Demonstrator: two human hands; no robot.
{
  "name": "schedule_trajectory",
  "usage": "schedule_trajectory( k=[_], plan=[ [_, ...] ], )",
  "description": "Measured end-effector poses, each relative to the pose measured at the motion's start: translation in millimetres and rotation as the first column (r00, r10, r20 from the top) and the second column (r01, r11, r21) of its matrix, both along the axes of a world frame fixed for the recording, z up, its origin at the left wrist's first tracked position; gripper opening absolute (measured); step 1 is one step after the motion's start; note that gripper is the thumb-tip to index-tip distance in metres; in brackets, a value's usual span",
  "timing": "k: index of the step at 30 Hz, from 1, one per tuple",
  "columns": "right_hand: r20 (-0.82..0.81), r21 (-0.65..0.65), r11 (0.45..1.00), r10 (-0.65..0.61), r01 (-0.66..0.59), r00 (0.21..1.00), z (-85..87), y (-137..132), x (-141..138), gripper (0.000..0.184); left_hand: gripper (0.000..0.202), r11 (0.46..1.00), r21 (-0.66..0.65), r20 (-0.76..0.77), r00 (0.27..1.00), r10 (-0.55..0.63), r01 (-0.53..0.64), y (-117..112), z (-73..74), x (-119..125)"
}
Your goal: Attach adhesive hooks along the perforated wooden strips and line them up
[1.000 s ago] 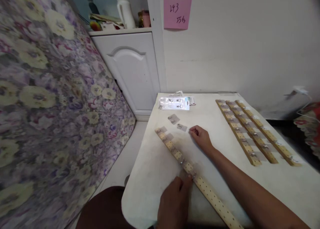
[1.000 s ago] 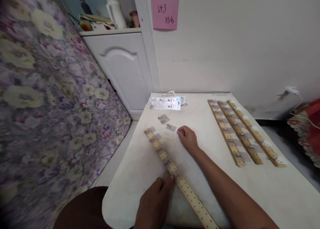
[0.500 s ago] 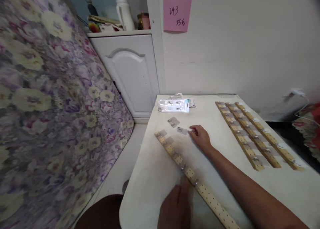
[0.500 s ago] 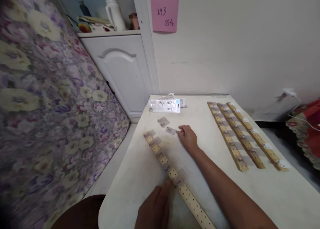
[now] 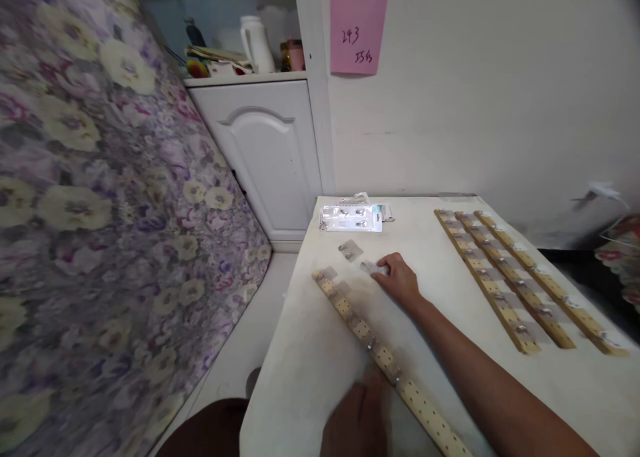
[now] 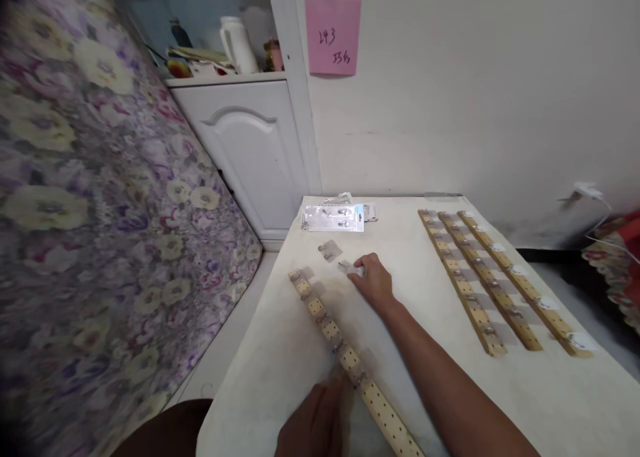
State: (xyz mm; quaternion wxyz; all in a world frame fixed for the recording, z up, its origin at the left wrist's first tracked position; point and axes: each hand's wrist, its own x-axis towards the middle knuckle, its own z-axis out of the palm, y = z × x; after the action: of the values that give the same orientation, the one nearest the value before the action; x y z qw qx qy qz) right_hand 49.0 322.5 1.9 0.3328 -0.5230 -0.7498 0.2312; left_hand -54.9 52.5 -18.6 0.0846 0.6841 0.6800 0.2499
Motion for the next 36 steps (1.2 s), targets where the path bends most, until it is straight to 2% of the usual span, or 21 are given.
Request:
schedule_trajectory(
  k=[6,12,16,18,24,27,31,36],
  plan=[
    [-0.142,-0.055,0.999,-0.005,-0.003,0.99,-0.3,-11,10,0.012,0.042,1.0,0.023,-0.147,0.989,-0.014,0.017,1,19.0,5],
    [-0.212,-0.072,0.997,-0.032,0.017,0.977,2.3,-37,55,0.014,0.04,0.997,0.069,-0.164,0.986,-0.009,0.02,1,24.6,9],
    [-0.156,-0.024,0.997,-0.08,0.077,0.985,10.6,-58,94,0.02,0.039,0.992,0.124,-0.146,0.989,-0.018,0.036,1,23.0,9],
    [-0.107,0.006,0.998,-0.065,0.066,0.992,15.6,-69,110,0.021,0.037,0.991,0.129,-0.143,0.99,-0.019,0.037,1,24.3,9],
    [0.074,0.092,0.986,0.134,-0.14,0.988,22.0,-92,135,0.027,0.033,0.997,0.075,-0.138,0.99,-0.016,0.027,1,33.7,13],
    [0.171,0.111,0.975,0.172,-0.192,0.97,26.0,-100,140,0.03,0.031,0.999,0.041,-0.127,0.992,-0.015,0.021,0,35.8,14],
    [0.228,0.124,0.982,0.113,-0.144,0.967,33.7,-105,144,0.026,0.033,1.0,0.017,-0.115,0.993,-0.019,0.021,-1,35.7,14],
    [0.116,0.0,0.998,0.063,-0.063,0.991,28.4,-101,154,0.017,0.033,0.999,0.015,-0.093,0.995,-0.034,0.036,0,34.9,14]
  ],
)
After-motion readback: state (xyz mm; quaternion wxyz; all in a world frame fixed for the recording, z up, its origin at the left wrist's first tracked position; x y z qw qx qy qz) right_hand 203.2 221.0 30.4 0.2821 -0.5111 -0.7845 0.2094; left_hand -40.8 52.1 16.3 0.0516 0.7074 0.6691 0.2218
